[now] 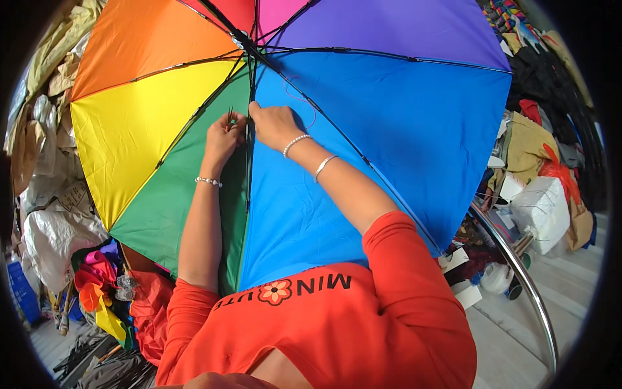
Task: Inspecting and opening rainbow-colored umbrellas to check for defects on a production floor.
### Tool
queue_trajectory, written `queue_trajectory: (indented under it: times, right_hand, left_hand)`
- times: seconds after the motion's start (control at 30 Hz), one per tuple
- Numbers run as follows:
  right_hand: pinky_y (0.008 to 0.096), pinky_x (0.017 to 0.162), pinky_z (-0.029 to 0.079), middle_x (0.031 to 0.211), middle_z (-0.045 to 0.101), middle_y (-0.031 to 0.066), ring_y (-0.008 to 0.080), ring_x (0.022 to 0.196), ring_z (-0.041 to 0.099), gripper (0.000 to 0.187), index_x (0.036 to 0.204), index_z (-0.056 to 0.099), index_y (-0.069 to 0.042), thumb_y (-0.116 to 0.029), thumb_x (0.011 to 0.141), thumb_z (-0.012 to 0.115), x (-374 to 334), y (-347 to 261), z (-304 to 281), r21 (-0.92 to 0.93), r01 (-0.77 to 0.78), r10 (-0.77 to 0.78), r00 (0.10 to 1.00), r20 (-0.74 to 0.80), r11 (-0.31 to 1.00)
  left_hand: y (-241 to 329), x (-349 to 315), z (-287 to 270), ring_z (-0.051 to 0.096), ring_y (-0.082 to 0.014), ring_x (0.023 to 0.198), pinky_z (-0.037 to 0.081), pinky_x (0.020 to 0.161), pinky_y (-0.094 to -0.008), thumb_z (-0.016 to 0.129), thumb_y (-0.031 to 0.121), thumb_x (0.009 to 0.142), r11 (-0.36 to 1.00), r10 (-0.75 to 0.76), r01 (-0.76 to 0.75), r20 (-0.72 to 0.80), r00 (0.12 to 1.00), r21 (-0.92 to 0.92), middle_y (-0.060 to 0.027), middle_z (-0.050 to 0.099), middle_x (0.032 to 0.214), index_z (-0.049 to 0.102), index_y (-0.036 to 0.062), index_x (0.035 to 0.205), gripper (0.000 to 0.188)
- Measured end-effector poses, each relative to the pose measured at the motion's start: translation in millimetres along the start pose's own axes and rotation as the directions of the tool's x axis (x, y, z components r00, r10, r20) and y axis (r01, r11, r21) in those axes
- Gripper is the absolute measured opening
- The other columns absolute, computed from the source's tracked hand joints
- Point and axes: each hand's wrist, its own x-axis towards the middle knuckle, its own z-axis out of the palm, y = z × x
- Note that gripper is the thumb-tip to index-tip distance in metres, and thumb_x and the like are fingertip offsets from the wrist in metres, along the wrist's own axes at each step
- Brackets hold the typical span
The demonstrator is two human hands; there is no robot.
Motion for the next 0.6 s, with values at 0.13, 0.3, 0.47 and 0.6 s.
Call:
queue_trajectory:
  times: [0.13,0.3,0.47,0.6]
  right_hand:
    - [0.0422,0.061,0.044,0.075,0.063,0.0118,0.0349,0.065,0.059,0.012,0.091,0.047,-0.008,-0.010,0.080,0.051,1,4,-4,0.114,-0.009,0.011,1.000,-0.020,0.993]
    - [0.0418,0.064,0.044,0.084,0.063,0.0103,0.0336,0.070,0.059,0.011,0.091,0.048,-0.009,-0.011,0.080,0.050,1,9,-10,0.170,0.000,0.006,0.999,-0.036,0.985]
    - [0.0407,0.066,0.045,0.088,0.063,0.0081,0.0324,0.072,0.059,0.008,0.088,0.051,-0.009,-0.012,0.080,0.050,1,9,-9,0.146,-0.017,0.018,1.000,-0.007,0.989]
    - [0.0396,0.065,0.045,0.087,0.063,0.0073,0.0321,0.070,0.058,0.007,0.083,0.054,-0.009,-0.014,0.080,0.050,3,9,-5,0.129,-0.019,0.020,1.000,-0.012,0.992]
  left_hand:
    - [9,-3,-7,0.048,-0.0101,0.048,0.041,0.046,-0.0217,0.053,0.011,0.085,0.986,-0.149,0.145,-0.050,0.988,-0.086,-0.0010,0.051,0.057,0.060,0.0038,0.085,0.010]
    - [15,-6,-13,0.049,-0.0104,0.047,0.041,0.044,-0.0214,0.052,0.014,0.086,0.961,-0.262,0.257,-0.034,0.964,-0.105,-0.0014,0.050,0.056,0.058,0.0050,0.082,0.011]
    - [9,-3,-8,0.049,-0.0099,0.047,0.040,0.044,-0.0208,0.056,0.014,0.085,0.977,-0.208,0.206,-0.021,0.978,-0.050,-0.0016,0.052,0.057,0.059,0.0054,0.082,0.010]
    - [3,-1,-7,0.049,-0.0095,0.048,0.040,0.045,-0.0205,0.059,0.014,0.084,0.986,-0.155,0.155,0.009,0.988,-0.067,-0.0012,0.052,0.058,0.060,0.0046,0.083,0.010]
